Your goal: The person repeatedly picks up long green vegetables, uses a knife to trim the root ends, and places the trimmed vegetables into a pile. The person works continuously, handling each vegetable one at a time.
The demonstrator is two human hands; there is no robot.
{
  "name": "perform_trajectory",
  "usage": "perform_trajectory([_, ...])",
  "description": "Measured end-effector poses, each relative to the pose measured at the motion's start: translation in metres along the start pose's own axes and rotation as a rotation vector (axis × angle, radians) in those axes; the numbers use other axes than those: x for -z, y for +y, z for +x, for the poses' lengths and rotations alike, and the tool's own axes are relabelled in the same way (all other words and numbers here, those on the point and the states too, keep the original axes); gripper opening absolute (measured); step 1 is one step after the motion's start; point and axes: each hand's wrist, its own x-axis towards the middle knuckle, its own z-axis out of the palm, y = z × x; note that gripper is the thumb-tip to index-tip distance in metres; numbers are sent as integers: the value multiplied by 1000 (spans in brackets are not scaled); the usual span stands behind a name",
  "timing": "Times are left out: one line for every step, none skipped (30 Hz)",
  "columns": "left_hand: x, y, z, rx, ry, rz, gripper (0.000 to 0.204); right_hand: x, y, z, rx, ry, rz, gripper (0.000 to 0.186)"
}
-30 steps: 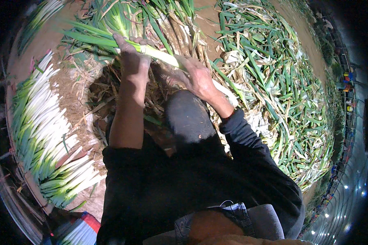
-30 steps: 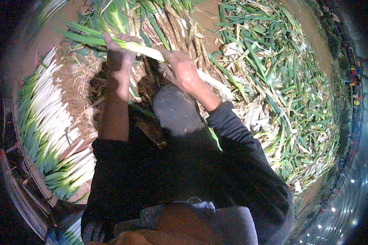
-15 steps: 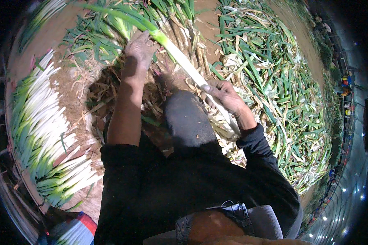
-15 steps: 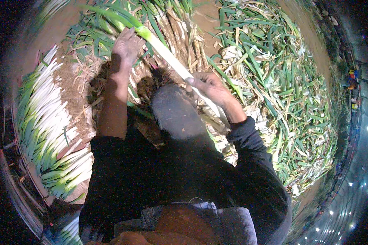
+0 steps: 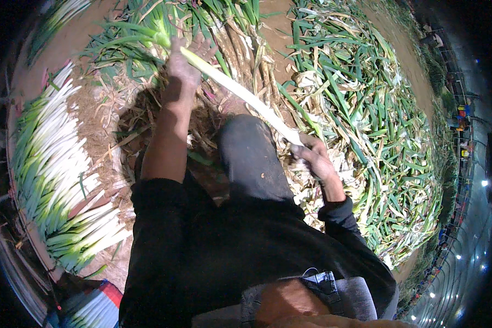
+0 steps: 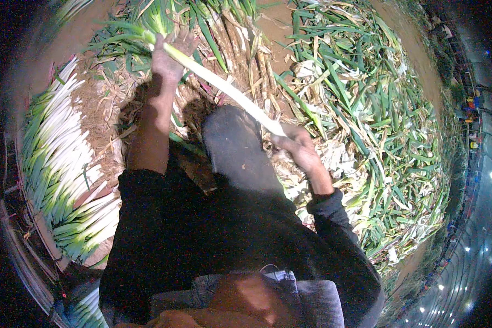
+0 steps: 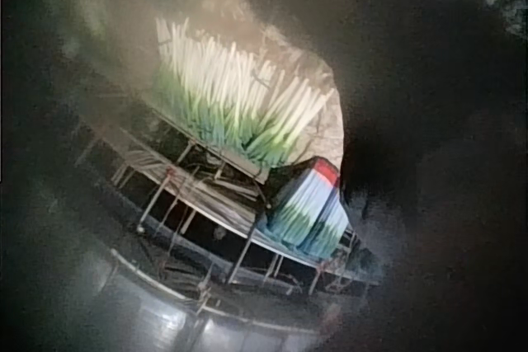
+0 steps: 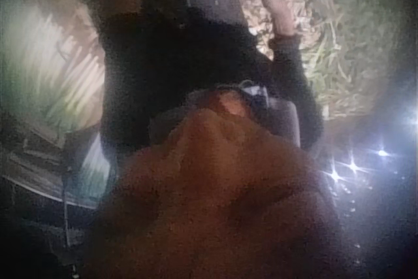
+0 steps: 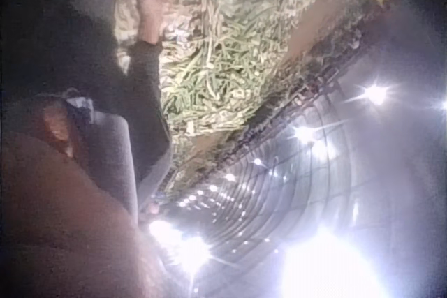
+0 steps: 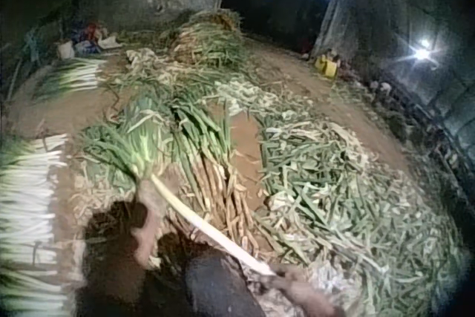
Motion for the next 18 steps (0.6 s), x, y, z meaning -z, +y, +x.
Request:
perform_trajectory([8, -10, 0, -36, -8, 99, 45, -12, 0, 5, 27, 6, 117, 33])
perform_trajectory([22, -8, 8, -39, -20, 90, 43, -25, -5, 10, 139, 4, 176, 40])
perform_trajectory([37, -1, 18, -41, -33, 80, 40, -29, -18, -2, -79, -23, 382, 50])
perform_trajectory([40, 2, 20, -33, -44, 62, 38, -34, -25, -11, -88, 13, 402, 56])
perform_trajectory([42, 0, 22, -42, 12, 98, 34, -37, -28, -18, -97, 51, 422, 61])
perform_trajectory([43, -2, 25, -50, 68, 134, 29, -36, -9, -22, -24, 57, 453, 65])
perform_trajectory([43, -2, 25, -62, 124, 172, 25, -44, -21, -31, -96, 80, 664, 64])
perform_trajectory([47, 5, 24, -105, 107, 61, 21, -36, -16, -42, -77, 105, 669, 62])
perform_trajectory([48, 15, 26, -124, 133, 93, 21, -18, -11, -57, -57, 131, 675, 61])
perform_trajectory([67, 44, 37, -140, 211, 70, 21, 6, -11, -69, -35, 207, 616, 59])
perform_trajectory([86, 69, 56, -149, 285, 42, 21, 38, -9, -82, -8, 292, 554, 56])
perform_trajectory([94, 88, 64, -166, 280, 159, 23, 68, 2, -95, -47, 566, 488, 52])
perform_trajectory([98, 94, 66, -147, 204, 159, 24, 87, 15, -99, -61, 901, 483, 42])
perform_trajectory([104, 100, 68, -133, 123, 155, 25, 164, 66, -123, -114, 775, 413, 34])
perform_trajectory([96, 97, 72, -97, 31, 149, 26, 230, 131, -154, -223, 752, -171, 38])
perform_trajectory([61, 61, 53, -103, 180, 136, 28, 293, 184, -198, -361, 770, -773, 43])
perform_trajectory([68, 67, 36, -101, -108, 76, 25, 269, 203, -182, -619, 576, -1513, 57])
perform_trajectory([74, 72, 37, -179, -100, 175, 25, 240, 212, -157, -898, 590, -1637, 69])
